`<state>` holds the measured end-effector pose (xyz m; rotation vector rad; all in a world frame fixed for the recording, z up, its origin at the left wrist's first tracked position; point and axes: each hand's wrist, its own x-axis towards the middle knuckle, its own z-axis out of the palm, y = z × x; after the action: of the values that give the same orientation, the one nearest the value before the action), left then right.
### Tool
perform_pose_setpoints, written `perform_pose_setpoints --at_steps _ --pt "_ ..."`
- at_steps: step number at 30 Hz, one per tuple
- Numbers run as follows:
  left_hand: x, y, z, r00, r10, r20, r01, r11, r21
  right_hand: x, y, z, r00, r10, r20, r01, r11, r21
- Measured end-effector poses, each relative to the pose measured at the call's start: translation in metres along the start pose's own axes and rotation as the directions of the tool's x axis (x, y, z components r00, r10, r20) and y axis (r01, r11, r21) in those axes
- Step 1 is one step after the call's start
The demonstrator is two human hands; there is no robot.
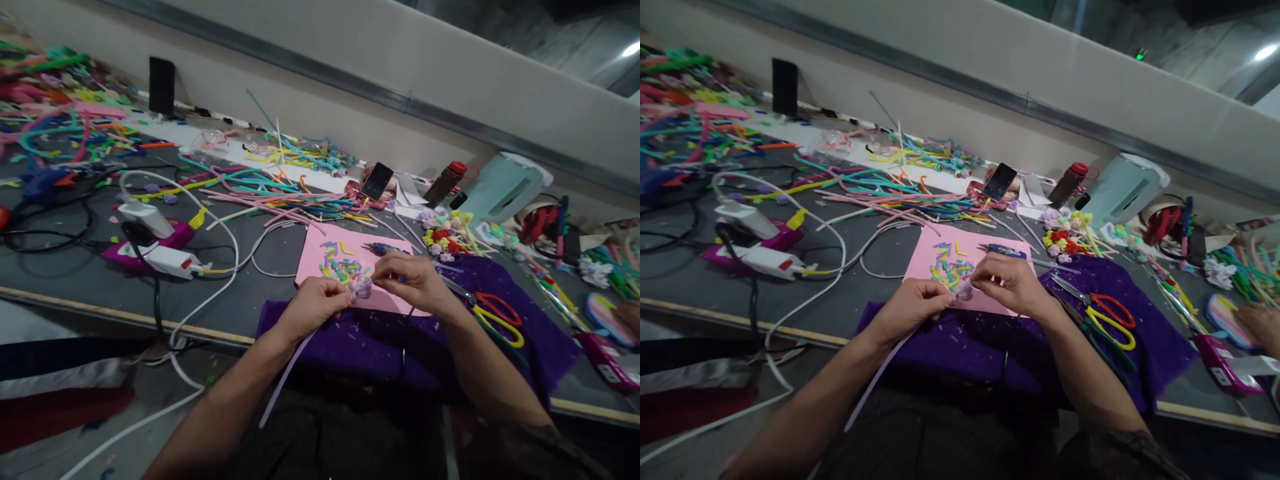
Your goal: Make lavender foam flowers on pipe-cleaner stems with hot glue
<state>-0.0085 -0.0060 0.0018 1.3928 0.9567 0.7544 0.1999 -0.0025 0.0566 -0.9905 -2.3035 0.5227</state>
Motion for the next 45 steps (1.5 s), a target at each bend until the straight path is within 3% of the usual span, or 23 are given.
perform_pose_setpoints --at_steps 13,32,41,45 --pt "0.0 -0.002 0.001 0.999 0.045 0.018 -0.047 0.99 0.132 0.007 -0.007 0.002 0.985 -0.12 0.126 0.137 0.982 -0.134" --pt "0.0 -0.004 0.001 0.998 0.054 0.025 -0.057 0.993 0.1 0.01 -0.01 0.004 0.969 -0.097 0.227 0.162 0.943 -0.29" --pt "-0.001 -0.002 0.001 1.0 0.02 0.022 -0.021 0.998 0.061 0.012 -0.011 0.006 0.968 -0.115 0.224 0.182 0.935 -0.306" --pt "-0.001 0.001 -0.001 1.0 0.006 -0.02 -0.006 1.0 0.016 0.008 -0.012 -0.001 0.986 -0.113 0.126 0.139 0.963 -0.231"
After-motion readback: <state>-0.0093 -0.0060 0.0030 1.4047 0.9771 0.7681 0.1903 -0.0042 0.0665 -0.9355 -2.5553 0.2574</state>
